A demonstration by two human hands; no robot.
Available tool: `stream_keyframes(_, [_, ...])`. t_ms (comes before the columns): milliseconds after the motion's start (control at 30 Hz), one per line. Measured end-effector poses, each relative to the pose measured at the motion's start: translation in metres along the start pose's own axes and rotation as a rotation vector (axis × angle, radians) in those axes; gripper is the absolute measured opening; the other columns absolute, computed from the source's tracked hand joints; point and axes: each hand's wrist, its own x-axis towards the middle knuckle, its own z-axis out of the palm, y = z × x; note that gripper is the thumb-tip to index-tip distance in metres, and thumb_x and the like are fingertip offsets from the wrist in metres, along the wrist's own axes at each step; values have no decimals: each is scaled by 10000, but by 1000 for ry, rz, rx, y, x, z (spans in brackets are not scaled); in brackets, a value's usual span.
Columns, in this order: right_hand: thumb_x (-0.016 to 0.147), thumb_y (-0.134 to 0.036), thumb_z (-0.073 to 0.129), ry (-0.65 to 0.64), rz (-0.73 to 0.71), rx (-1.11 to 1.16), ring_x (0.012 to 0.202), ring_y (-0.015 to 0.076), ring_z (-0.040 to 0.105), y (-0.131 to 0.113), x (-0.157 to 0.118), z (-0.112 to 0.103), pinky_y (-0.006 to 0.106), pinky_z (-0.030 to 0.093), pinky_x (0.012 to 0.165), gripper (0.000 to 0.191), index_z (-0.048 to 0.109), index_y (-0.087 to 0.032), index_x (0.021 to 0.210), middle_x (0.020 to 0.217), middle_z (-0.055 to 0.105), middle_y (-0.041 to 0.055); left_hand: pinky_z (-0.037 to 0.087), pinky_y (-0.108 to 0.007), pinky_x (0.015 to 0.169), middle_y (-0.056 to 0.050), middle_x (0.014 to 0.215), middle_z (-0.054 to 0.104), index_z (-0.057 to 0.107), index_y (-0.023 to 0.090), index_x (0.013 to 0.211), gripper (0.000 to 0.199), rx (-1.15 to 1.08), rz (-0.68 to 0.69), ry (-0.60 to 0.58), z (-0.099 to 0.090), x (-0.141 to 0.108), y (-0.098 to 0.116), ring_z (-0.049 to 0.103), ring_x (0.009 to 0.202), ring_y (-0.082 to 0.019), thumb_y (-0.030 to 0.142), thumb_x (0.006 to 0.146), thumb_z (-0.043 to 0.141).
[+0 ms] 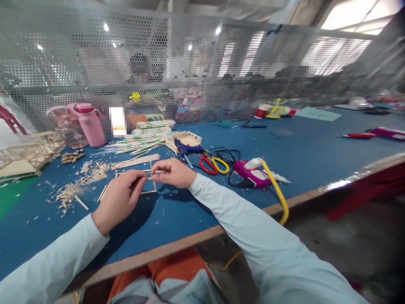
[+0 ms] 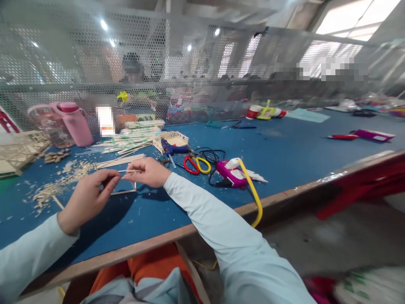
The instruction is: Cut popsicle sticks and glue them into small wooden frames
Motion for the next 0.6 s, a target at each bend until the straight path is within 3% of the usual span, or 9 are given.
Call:
stream_keyframes(100, [713, -320, 571, -42, 32, -33, 529, 60, 346, -2, -1, 0, 188, 292, 520, 211, 572, -112, 682, 557, 431, -47, 452, -254, 663, -41, 811, 654, 605, 164, 927, 225, -167, -21, 64, 3, 7, 1, 589, 707, -148, 312, 821, 472])
stream_keyframes(200, [720, -365, 566, -11, 17, -30, 518, 59, 320, -1, -1, 2, 192, 267, 503, 267, 566, -111, 635, 530, 386, -51, 469, -248, 642, -25, 781, 637, 542, 157, 1055, 341, -525, -139, 125, 12, 9, 3, 593, 691, -137, 335, 765, 561])
stream_keyframes(300, [711, -440, 575, -13, 39, -4, 504, 56, 293, 0, -1, 6, 193, 244, 485, 341, 540, -119, 601, 506, 342, -60, 475, -257, 647, -41, 785, 649, 599, 150, 838, 285, -729, -261, 112, 18, 7, 5, 586, 693, -142, 401, 704, 618])
stream_keyframes(367, [685, -481, 595, -55, 58, 6, 500, 55, 292, 0, -1, 8, 193, 245, 485, 378, 528, -122, 587, 501, 339, -63, 471, -258, 639, -53, 788, 654, 591, 146, 696, 299, -762, -325, 102, 19, 6, 6, 572, 682, -139, 443, 686, 622])
stream_keyframes(433, [657, -503, 615, -53, 55, 13, 500, 55, 292, 2, 0, 5, 196, 248, 487, 393, 526, -126, 593, 505, 349, -65, 460, -252, 602, -37, 719, 636, 591, 140, 724, 325, -794, -386, 101, 17, 4, 3, 547, 624, -125, 461, 684, 616])
stream_keyframes(533, [685, -520, 570, 112, 40, 44, 495, 60, 289, 9, 3, -7, 201, 255, 488, 388, 511, -142, 625, 524, 358, -66, 431, -237, 560, -1, 630, 586, 587, 131, 784, 333, -758, -449, 72, 16, 3, -5, 500, 548, -105, 452, 697, 600])
stream_keyframes(600, [716, -488, 542, 221, 63, 24, 490, 61, 287, 17, 5, -17, 204, 262, 496, 359, 479, -153, 603, 519, 342, -71, 421, -233, 578, -6, 663, 587, 585, 136, 761, 299, -649, -420, 37, 16, 3, -12, 501, 575, -108, 433, 726, 571])
